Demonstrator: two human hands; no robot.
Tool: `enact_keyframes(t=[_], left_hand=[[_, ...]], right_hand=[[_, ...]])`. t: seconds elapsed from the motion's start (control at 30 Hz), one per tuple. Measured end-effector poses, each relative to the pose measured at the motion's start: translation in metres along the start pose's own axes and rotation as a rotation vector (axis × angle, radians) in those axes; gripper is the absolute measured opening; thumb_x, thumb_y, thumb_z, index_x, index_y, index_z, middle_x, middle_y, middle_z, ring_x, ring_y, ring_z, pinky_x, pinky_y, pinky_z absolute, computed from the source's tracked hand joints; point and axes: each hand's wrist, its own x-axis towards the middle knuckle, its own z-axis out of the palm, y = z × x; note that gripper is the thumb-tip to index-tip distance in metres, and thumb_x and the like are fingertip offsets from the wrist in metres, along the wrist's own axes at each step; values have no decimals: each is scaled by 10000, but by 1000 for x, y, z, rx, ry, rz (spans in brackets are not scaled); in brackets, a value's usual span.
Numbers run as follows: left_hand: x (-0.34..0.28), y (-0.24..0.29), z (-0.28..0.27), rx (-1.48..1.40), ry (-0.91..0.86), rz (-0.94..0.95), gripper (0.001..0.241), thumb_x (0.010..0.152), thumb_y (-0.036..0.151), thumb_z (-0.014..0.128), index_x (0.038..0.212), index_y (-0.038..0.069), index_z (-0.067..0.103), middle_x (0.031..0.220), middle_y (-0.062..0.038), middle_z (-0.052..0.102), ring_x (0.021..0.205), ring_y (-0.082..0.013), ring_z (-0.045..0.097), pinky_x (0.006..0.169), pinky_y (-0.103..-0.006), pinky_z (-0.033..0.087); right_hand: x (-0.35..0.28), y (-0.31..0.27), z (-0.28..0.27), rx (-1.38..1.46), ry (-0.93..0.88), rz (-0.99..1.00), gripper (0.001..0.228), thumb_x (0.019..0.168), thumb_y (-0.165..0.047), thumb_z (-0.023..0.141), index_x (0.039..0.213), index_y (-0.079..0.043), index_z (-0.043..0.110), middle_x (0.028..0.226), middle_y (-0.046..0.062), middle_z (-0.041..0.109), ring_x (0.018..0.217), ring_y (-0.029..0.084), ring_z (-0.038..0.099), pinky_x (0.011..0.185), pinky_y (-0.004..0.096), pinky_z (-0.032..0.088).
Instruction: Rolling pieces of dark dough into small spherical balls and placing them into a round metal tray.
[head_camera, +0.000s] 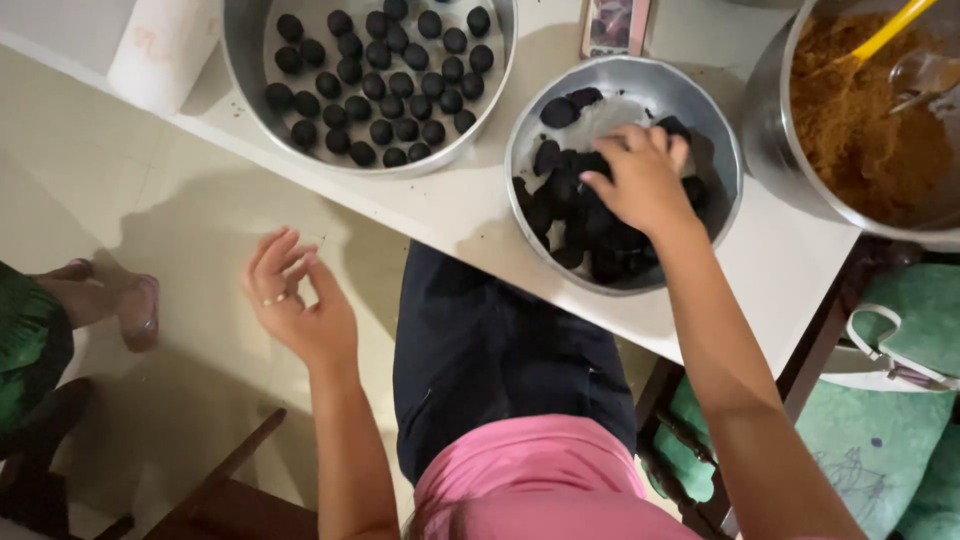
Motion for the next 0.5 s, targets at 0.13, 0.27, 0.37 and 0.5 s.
enact_keyframes(t=[0.13,0.27,0.37,0.5], left_hand=[[-13,2,-6,-81,-11,27,251,1086,-73,542,1317,19,578,1403,-137,522,1080,-190,664,896,-296,572],[-37,-6,-17,-216,-38,-13,222,1116,3,496,1320,6,583,1389,-136,534,1074,-197,655,931,-325,561],[-38,-2,-22,-268,-60,-51,223,1116,42,480,1302,-2,596,1329,-128,564,1059,-199,649,925,-325,550],[-45,3,-37,-262,-115,-100,274,1118,98,421,1275,7,627,1250,-109,614,1037,-192,651,895,-320,530]], right_hand=[[0,5,29,-174,55,-88,527,841,-396,810,1265,-104,694,1334,182,572,1257,384,454,1023,595,268],[-6,6,33,-165,96,-80,506,855,-376,794,1287,-131,699,1362,165,570,1277,380,467,1047,579,288],[-2,5,24,-158,76,-62,459,862,-367,802,1244,-133,704,1308,135,595,1265,345,496,1042,564,309],[-6,3,22,-136,56,-69,429,827,-347,834,1177,-132,711,1180,93,647,1203,303,557,1051,516,337]])
